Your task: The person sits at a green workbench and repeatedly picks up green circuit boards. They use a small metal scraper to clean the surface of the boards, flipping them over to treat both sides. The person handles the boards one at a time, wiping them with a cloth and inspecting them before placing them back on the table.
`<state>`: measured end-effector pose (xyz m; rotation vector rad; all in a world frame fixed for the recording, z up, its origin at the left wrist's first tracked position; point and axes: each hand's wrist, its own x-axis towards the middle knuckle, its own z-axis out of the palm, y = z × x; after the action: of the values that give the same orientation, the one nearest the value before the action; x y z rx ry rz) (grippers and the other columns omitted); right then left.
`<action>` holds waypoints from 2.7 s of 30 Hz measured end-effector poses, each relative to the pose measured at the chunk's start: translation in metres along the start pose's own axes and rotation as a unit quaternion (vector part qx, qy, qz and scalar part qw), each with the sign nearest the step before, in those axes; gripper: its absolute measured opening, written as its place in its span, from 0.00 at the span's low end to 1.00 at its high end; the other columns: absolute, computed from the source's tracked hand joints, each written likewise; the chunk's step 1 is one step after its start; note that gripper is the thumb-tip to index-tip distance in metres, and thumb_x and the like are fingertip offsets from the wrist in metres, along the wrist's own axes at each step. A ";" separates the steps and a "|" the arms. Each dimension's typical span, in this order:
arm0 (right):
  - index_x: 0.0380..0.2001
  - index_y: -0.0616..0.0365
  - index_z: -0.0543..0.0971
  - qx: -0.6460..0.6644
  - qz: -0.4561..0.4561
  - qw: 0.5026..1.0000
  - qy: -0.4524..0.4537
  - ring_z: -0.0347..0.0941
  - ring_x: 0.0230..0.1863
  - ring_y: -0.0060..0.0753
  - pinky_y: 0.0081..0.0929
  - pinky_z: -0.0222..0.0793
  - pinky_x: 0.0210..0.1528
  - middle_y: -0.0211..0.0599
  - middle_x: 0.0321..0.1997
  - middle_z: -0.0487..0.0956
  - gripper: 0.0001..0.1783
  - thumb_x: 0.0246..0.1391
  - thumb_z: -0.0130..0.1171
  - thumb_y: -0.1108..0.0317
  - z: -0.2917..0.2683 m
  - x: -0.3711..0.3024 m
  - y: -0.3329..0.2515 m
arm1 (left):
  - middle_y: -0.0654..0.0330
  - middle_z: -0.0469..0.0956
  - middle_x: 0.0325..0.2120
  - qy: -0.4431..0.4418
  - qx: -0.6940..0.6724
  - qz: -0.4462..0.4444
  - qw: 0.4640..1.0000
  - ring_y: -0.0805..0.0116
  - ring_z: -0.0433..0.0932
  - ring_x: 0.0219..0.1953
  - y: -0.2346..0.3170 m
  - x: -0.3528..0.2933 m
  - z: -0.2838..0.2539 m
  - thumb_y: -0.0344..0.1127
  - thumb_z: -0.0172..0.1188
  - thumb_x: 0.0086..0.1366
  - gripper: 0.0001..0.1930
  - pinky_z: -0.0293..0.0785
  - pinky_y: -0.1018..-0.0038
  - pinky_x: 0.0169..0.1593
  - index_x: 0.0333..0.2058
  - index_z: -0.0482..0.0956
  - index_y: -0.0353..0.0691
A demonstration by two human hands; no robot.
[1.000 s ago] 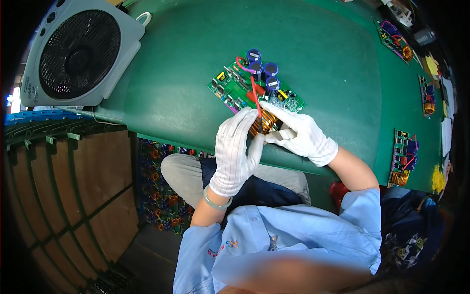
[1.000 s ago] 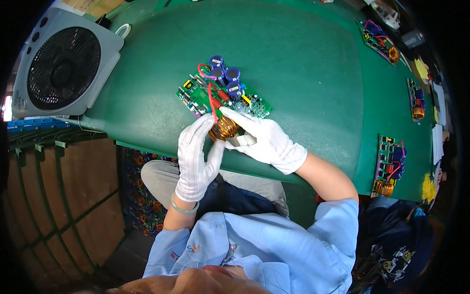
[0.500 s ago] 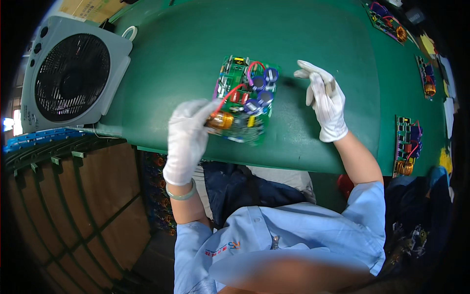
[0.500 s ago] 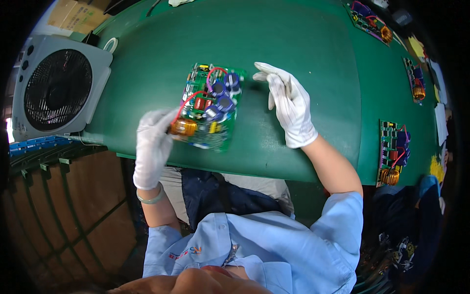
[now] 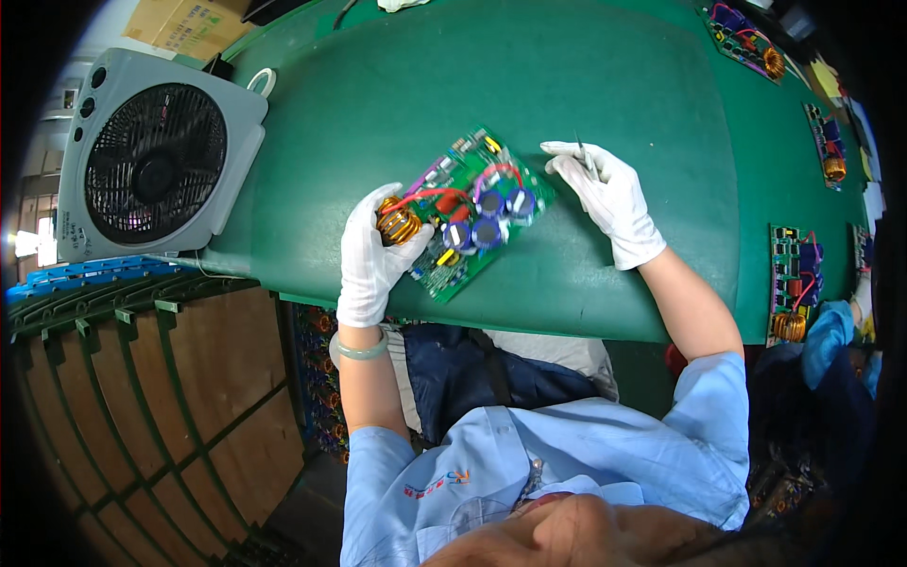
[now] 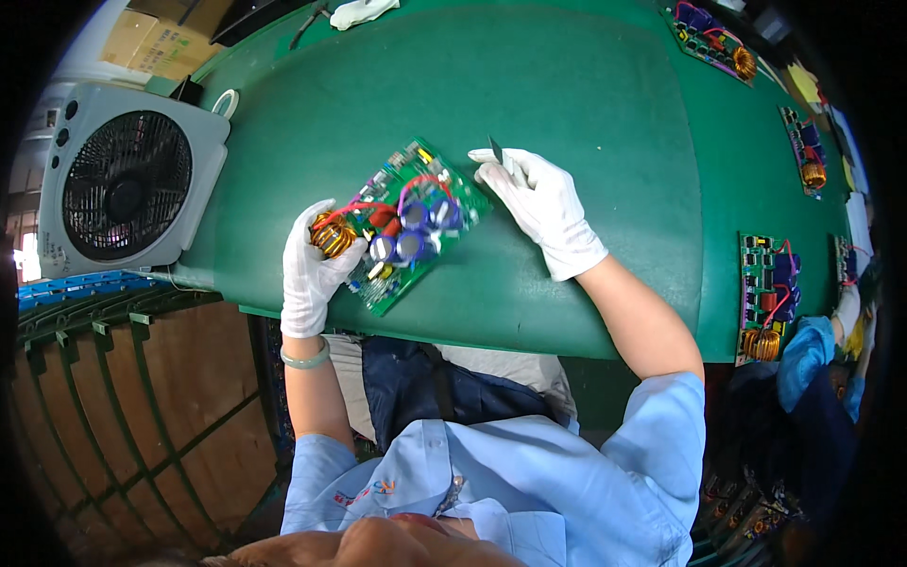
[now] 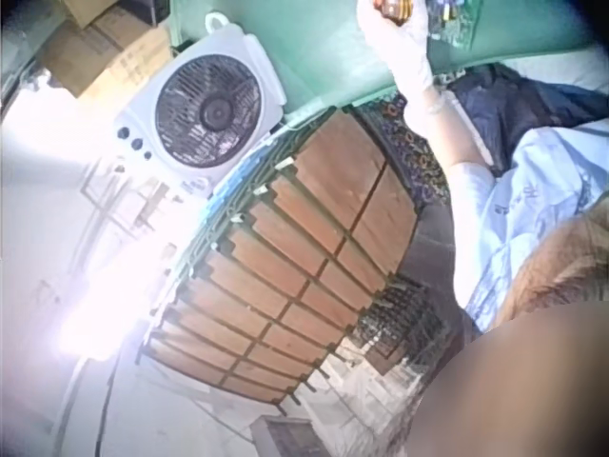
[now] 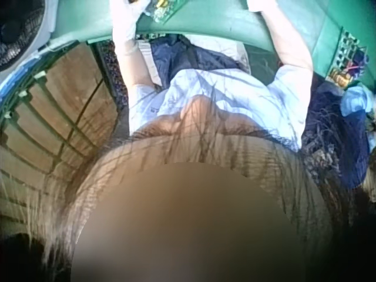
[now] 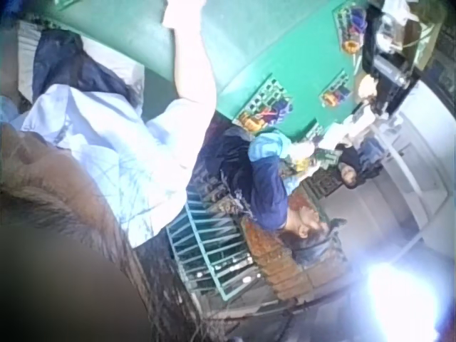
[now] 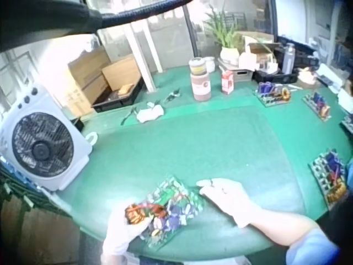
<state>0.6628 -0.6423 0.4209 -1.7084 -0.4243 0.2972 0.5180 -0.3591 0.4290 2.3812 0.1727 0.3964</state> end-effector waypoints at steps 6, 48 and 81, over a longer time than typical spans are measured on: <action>0.18 0.56 0.55 0.022 0.026 0.987 -0.156 0.77 0.40 0.22 0.22 0.71 0.36 0.31 0.27 0.74 0.27 0.56 0.66 0.73 -0.016 -0.002 -0.027 | 0.57 0.79 0.46 -0.205 -0.237 -0.086 0.946 0.70 0.78 0.47 0.030 -0.006 -0.008 0.29 0.73 0.44 0.34 0.75 0.73 0.54 0.53 0.73 0.36; 0.25 0.54 0.80 -0.232 -0.080 0.926 -0.288 0.71 0.28 0.42 0.36 0.67 0.28 0.34 0.24 0.74 0.10 0.43 0.67 0.60 0.020 0.013 -0.033 | 0.50 0.79 0.41 -0.201 -0.178 -0.007 0.963 0.48 0.77 0.43 0.030 0.010 0.003 0.41 0.76 0.40 0.34 0.73 0.61 0.49 0.50 0.76 0.44; 0.22 0.59 0.75 -0.218 -0.095 0.894 -0.380 0.71 0.27 0.52 0.43 0.65 0.28 0.43 0.23 0.73 0.23 0.49 0.67 0.49 0.048 0.032 -0.028 | 0.50 0.80 0.42 -0.198 -0.196 -0.054 0.959 0.52 0.80 0.44 0.030 0.007 0.006 0.47 0.77 0.41 0.36 0.75 0.64 0.50 0.47 0.75 0.35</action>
<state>0.6680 -0.5816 0.4414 -1.9154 -1.3090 0.7782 0.5271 -0.3832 0.4463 1.9979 0.0333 -0.0971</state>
